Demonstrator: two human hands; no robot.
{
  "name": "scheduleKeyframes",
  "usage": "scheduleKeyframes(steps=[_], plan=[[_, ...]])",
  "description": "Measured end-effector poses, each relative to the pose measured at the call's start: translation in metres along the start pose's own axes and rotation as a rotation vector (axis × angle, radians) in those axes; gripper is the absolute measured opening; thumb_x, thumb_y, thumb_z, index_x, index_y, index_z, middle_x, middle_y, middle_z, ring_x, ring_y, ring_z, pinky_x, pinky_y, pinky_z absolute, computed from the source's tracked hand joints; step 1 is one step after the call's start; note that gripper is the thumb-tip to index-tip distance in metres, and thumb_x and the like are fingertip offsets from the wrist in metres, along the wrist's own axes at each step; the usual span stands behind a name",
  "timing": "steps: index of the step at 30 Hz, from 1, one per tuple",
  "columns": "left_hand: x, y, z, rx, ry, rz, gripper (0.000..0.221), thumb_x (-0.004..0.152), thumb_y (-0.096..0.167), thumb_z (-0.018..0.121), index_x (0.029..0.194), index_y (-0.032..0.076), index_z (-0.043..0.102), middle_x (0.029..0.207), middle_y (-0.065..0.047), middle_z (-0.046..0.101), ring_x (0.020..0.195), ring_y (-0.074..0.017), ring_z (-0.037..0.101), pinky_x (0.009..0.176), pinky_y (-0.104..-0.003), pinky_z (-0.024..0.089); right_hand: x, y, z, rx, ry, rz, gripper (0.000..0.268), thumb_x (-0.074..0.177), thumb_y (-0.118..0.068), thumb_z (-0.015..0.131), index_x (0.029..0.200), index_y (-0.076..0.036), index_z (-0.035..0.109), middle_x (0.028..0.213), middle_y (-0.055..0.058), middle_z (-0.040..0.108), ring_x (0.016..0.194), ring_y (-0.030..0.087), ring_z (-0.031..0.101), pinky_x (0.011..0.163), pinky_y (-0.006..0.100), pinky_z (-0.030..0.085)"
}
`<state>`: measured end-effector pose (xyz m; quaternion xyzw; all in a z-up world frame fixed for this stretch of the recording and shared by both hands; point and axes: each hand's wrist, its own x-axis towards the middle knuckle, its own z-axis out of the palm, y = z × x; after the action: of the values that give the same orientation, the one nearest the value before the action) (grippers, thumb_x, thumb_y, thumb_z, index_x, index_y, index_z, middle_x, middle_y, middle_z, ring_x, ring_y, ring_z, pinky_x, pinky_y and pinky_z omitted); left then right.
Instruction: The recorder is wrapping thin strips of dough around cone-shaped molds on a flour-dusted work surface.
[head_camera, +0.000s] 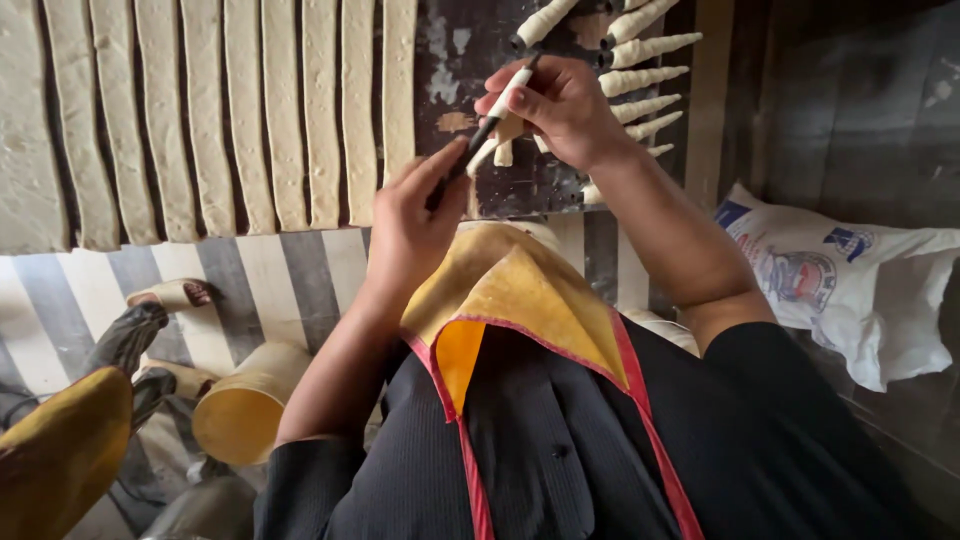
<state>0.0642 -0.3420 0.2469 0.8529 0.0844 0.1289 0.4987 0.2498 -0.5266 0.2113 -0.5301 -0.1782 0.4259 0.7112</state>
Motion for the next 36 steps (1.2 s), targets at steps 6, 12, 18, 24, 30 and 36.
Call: scheduleKeyframes(steps=[6,12,18,24,30,36], plan=[[0.002,0.003,0.003,-0.635,-0.219,-0.513,0.032,0.104,0.013,0.06,0.129,-0.004,0.068,0.085,-0.004,0.069,0.069,-0.0099,0.059,0.059,-0.027,0.047,-0.006,-0.001,-0.004,0.035,-0.097,-0.057,0.038,0.104,-0.027,0.073,0.129,0.001,0.065,0.117,0.016,0.074,0.109,0.025,0.075,0.097,0.04,0.064],[0.004,-0.002,0.0,-1.395,-0.427,-0.682,0.035,0.105,0.024,0.054,0.119,-0.004,0.071,0.076,-0.006,0.068,0.056,-0.0125,0.06,0.049,-0.025,0.046,-0.007,0.01,0.003,-0.006,-0.112,-0.173,0.035,0.106,-0.025,0.073,0.129,0.001,0.066,0.117,0.018,0.074,0.107,0.025,0.075,0.099,0.042,0.064],[-0.006,-0.029,0.023,-0.932,-0.193,-0.59,0.029,0.107,0.018,0.06,0.123,-0.003,0.071,0.083,0.0,0.066,0.068,-0.0079,0.057,0.059,-0.026,0.045,-0.005,0.038,0.005,0.014,-0.051,-0.136,0.033,0.104,-0.023,0.072,0.128,-0.001,0.066,0.117,0.016,0.074,0.113,0.025,0.071,0.104,0.041,0.058],[-0.004,-0.021,0.005,-0.195,0.018,-0.187,0.032,0.096,0.015,0.07,0.121,-0.004,0.072,0.085,-0.003,0.064,0.066,-0.0108,0.059,0.058,-0.027,0.047,-0.001,0.052,0.02,0.075,-0.086,-0.201,0.033,0.106,-0.023,0.072,0.129,-0.001,0.066,0.117,0.013,0.074,0.116,0.023,0.071,0.109,0.041,0.056],[-0.013,-0.021,0.001,0.086,0.194,0.156,0.02,0.105,0.012,0.069,0.122,0.003,0.069,0.095,-0.011,0.069,0.081,-0.0196,0.063,0.071,-0.031,0.05,0.0,0.065,0.023,0.037,-0.043,-0.079,0.033,0.103,-0.02,0.072,0.128,0.0,0.065,0.12,0.015,0.073,0.113,0.023,0.071,0.104,0.039,0.057],[-0.031,-0.033,0.019,-0.274,0.158,-0.256,0.012,0.098,0.008,0.07,0.097,0.004,0.059,0.076,-0.005,0.063,0.062,-0.0108,0.055,0.055,-0.025,0.044,-0.007,0.069,0.034,0.086,-0.062,-0.037,0.031,0.105,-0.018,0.071,0.129,0.0,0.065,0.117,0.015,0.074,0.112,0.022,0.071,0.104,0.038,0.057]])
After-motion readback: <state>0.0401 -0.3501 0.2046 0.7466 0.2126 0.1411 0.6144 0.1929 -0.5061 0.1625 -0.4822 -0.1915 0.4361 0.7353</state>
